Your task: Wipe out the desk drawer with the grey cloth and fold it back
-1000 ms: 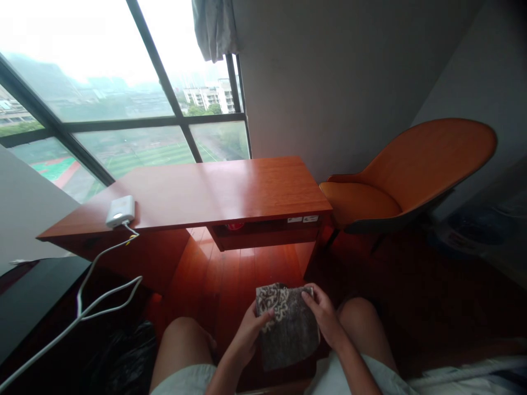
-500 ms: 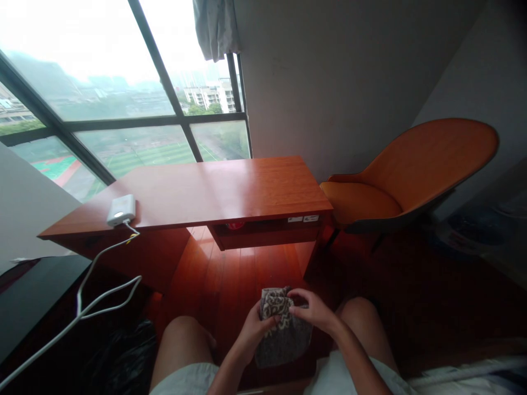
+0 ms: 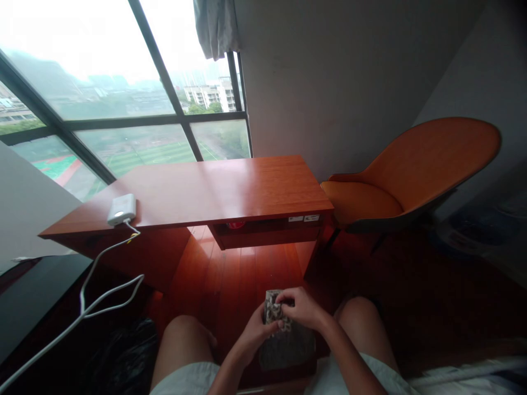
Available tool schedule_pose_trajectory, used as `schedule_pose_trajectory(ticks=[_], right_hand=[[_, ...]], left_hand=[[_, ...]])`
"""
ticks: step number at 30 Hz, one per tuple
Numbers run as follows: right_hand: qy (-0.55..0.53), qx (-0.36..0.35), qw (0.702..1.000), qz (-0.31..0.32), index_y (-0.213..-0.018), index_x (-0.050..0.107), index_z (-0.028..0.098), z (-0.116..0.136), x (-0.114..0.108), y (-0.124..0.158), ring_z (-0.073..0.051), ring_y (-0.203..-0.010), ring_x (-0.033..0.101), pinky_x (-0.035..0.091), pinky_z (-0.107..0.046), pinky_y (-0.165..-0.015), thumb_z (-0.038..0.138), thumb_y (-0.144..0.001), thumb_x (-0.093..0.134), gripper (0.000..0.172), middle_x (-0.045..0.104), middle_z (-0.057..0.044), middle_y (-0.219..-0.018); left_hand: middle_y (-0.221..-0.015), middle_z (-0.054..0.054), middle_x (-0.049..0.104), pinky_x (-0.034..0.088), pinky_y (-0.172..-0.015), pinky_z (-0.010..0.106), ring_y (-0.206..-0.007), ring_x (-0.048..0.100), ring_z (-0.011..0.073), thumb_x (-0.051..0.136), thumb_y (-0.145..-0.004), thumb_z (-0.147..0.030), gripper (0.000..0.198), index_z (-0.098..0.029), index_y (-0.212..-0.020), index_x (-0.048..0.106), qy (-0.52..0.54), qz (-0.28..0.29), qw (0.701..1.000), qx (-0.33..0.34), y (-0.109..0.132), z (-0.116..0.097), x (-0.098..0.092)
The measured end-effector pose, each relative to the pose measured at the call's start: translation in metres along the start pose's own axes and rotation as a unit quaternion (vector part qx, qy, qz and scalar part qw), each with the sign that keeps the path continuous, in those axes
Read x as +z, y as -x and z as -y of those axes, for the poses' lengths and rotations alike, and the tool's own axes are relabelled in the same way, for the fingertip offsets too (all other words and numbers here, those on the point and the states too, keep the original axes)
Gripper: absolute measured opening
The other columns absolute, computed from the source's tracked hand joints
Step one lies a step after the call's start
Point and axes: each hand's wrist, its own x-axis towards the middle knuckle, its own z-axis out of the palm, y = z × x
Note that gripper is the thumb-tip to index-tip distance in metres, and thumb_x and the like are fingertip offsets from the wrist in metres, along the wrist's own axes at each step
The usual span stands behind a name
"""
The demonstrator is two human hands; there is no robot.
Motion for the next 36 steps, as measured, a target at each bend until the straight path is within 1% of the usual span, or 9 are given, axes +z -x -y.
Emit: schedule_pose_trajectory(ticks=[5,10,17,22,27,29,31,34,36], right_hand=[[-0.005,0.025,1.000,-0.016,-0.087,0.070,0.020,-0.003,0.001,-0.002,-0.016,-0.082,0.065,0.046,-0.027,-0.075,0.015,-0.067,0.048,0.031,0.073,-0.003,-0.087],[0.038,0.027,0.999,-0.008,-0.082,0.071,0.022,-0.003,0.003,0.001,-0.018,-0.080,0.062,0.044,-0.030,-0.074,0.022,-0.067,0.056,0.020,0.071,-0.002,-0.083],[-0.053,0.003,0.999,0.001,-0.083,0.063,0.021,0.007,0.006,0.002,-0.015,-0.078,0.059,0.045,-0.027,-0.071,0.024,-0.074,0.051,0.014,0.065,0.000,-0.080],[-0.056,-0.025,0.997,-0.042,-0.086,0.066,0.023,0.007,0.009,-0.003,-0.017,-0.084,0.063,0.046,-0.030,-0.078,0.028,-0.078,0.053,0.016,0.069,-0.001,-0.086],[-0.068,-0.010,0.990,-0.122,-0.099,0.066,0.023,-0.008,0.001,-0.002,-0.020,-0.092,0.063,0.047,-0.033,-0.082,0.041,-0.077,0.058,0.030,0.070,-0.006,-0.101],[-0.096,0.019,0.990,-0.100,-0.111,0.061,0.023,-0.020,-0.006,0.003,-0.022,-0.106,0.058,0.044,-0.035,-0.091,0.046,-0.075,0.059,0.043,0.064,-0.007,-0.117],[-0.134,0.044,0.990,-0.023,-0.119,0.055,0.023,-0.032,-0.014,0.008,-0.022,-0.115,0.053,0.040,-0.036,-0.098,0.048,-0.073,0.061,0.053,0.059,-0.008,-0.126],[-0.179,0.076,0.978,0.077,-0.107,0.061,0.019,-0.044,-0.023,0.013,-0.020,-0.094,0.060,0.045,-0.032,-0.083,0.048,-0.067,0.068,0.050,0.067,-0.005,-0.103],[-0.202,0.086,0.973,0.073,-0.088,0.065,0.016,-0.044,-0.028,0.014,-0.014,-0.074,0.058,0.042,-0.027,-0.068,0.047,-0.066,0.069,0.038,0.065,0.000,-0.079]], left_hand=[[-0.110,0.010,0.069,0.048,-0.087,0.032,-0.100,0.063,0.0268,0.082,-0.058,-0.032,0.065,-0.016,-0.117,0.059,-0.003,-0.012,1.000,-0.006,-0.004,0.007,0.000],[-0.113,0.011,0.068,0.047,-0.089,0.033,-0.103,0.061,0.0278,0.082,-0.057,-0.030,0.063,-0.017,-0.115,0.060,-0.002,-0.030,1.000,-0.004,-0.007,0.015,-0.001],[-0.102,0.007,0.070,0.047,-0.082,0.029,-0.094,0.063,0.0239,0.081,-0.057,-0.026,0.059,-0.016,-0.112,0.062,-0.021,-0.023,0.999,0.021,-0.008,0.015,0.002],[-0.090,0.004,0.071,0.045,-0.075,0.026,-0.083,0.062,0.0202,0.080,-0.059,-0.029,0.043,-0.014,-0.097,0.067,-0.033,-0.038,0.999,0.014,-0.009,0.014,0.006],[-0.084,0.005,0.071,0.045,-0.071,0.024,-0.076,0.063,0.0169,0.075,-0.068,-0.034,0.034,-0.014,-0.094,0.067,0.051,-0.021,0.997,-0.054,0.004,-0.002,0.009],[-0.082,0.004,0.071,0.045,-0.069,0.024,-0.072,0.063,0.0162,0.073,-0.070,-0.036,0.032,-0.014,-0.092,0.067,0.083,-0.028,0.994,-0.071,0.010,-0.007,0.007],[-0.083,0.005,0.072,0.046,-0.068,0.025,-0.073,0.065,0.0172,0.071,-0.071,-0.038,0.031,-0.015,-0.091,0.066,0.110,-0.033,0.990,-0.083,0.013,-0.011,0.002],[-0.084,0.005,0.073,0.047,-0.070,0.026,-0.075,0.066,0.0186,0.069,-0.073,-0.039,0.033,-0.016,-0.095,0.064,0.136,-0.039,0.984,-0.104,0.014,-0.015,-0.004],[-0.085,0.006,0.073,0.048,-0.070,0.027,-0.076,0.067,0.0188,0.068,-0.074,-0.040,0.035,-0.016,-0.099,0.063,0.140,-0.040,0.983,-0.115,0.012,-0.019,-0.007]])
